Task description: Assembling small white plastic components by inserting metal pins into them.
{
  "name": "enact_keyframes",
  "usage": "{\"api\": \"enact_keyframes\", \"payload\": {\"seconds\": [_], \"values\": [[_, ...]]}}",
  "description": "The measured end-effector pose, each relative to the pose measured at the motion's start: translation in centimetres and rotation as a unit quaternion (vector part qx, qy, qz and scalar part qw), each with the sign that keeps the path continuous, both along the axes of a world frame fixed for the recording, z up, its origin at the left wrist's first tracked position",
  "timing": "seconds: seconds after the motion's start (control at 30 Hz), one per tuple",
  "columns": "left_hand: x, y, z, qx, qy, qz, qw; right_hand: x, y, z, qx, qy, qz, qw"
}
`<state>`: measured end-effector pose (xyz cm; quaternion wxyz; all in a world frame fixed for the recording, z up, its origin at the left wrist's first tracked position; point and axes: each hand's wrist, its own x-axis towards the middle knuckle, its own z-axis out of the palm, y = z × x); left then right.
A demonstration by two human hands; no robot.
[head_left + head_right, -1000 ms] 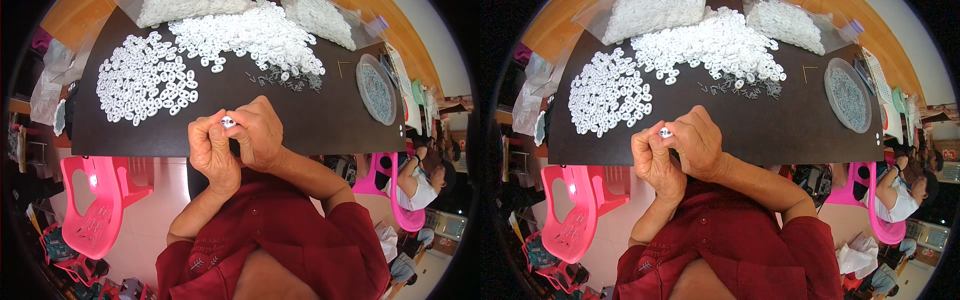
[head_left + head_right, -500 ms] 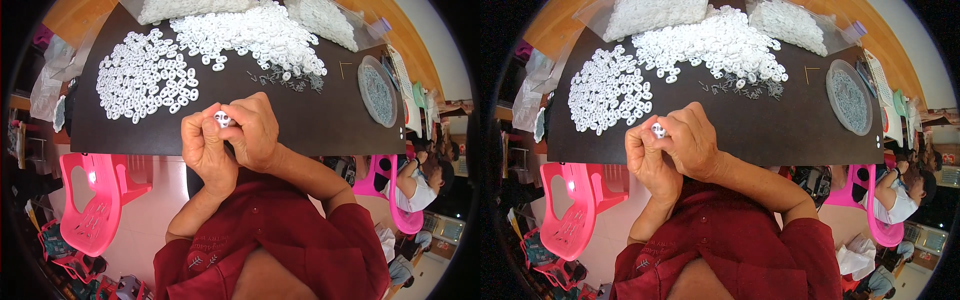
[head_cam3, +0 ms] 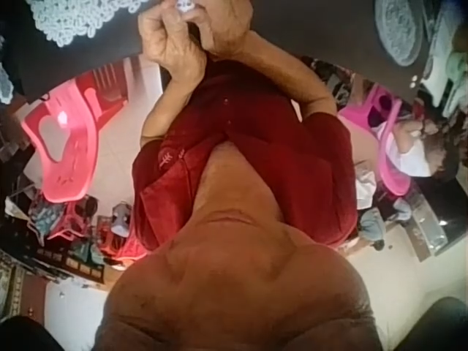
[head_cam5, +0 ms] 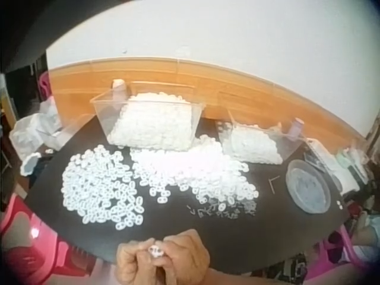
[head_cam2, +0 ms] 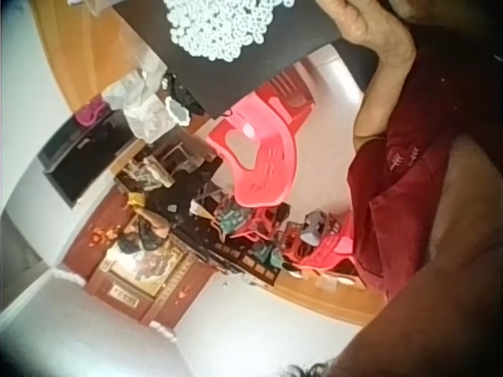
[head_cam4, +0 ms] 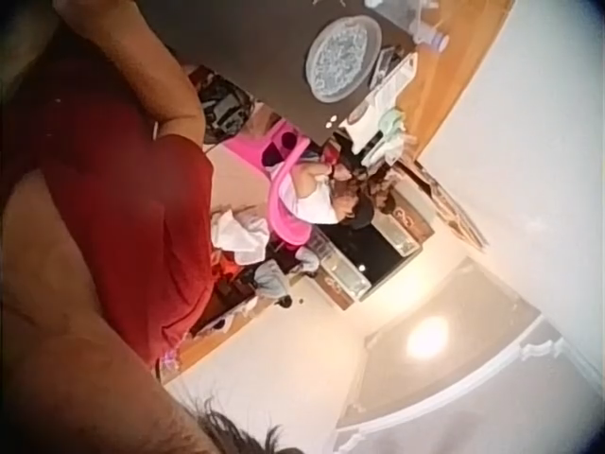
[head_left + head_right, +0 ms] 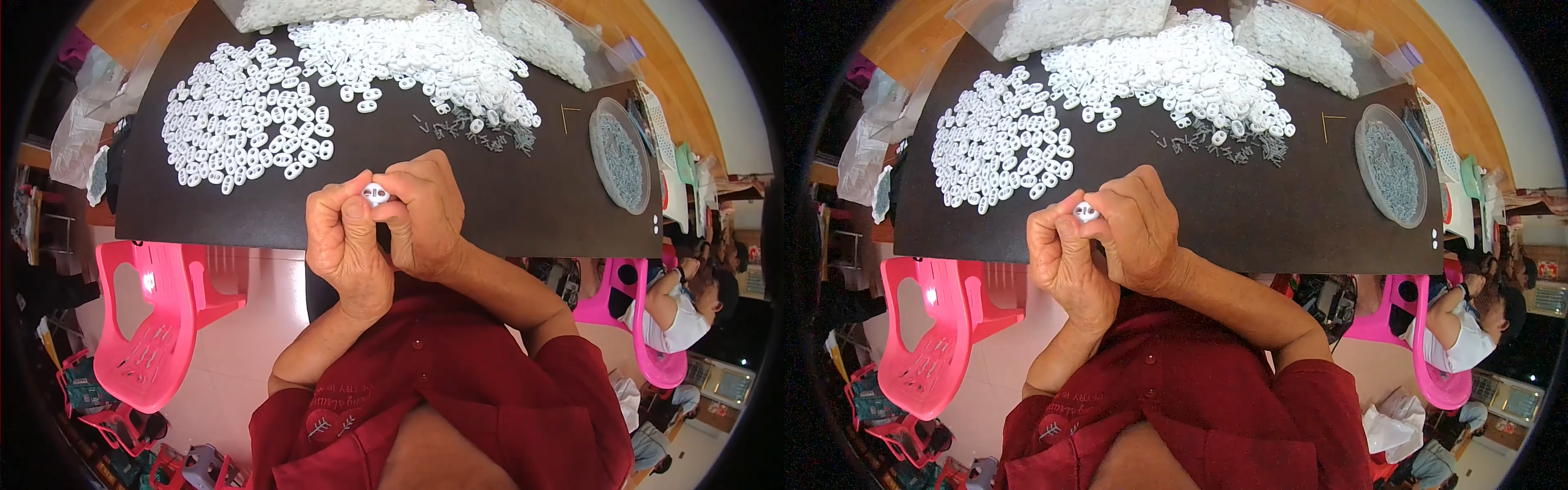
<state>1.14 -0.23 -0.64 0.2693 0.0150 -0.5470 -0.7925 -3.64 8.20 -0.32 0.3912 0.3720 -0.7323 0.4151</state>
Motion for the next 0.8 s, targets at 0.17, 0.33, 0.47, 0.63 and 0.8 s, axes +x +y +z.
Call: {"api": "enact_keyframes", "payload": {"seconds": [0.17,0.33,0.47,0.63,0.8], "values": [[-0.2,0.2,-0.3,-0.021,-0.009,0.033,0.999,0.1,-0.5,-0.1,0.0,0.0,-0.007,1.0],[-0.2,0.2,-0.3,-0.046,-0.008,0.064,0.997,0.1,-0.6,-0.7,0.0,0.005,-0.006,1.0],[0.1,0.2,-0.2,-0.05,-0.018,0.056,0.997,-0.1,-0.6,-0.6,-0.01,0.006,0.0,1.0],[-0.2,0.2,0.2,-0.001,-0.015,0.0,1.0,0.0,0.7,0.7,-0.006,-0.03,0.0,1.0],[-0.3,0.6,0.9,0.003,-0.062,-0.063,0.996,0.1,2.5,1.9,-0.032,-0.17,-0.019,0.985]]}}
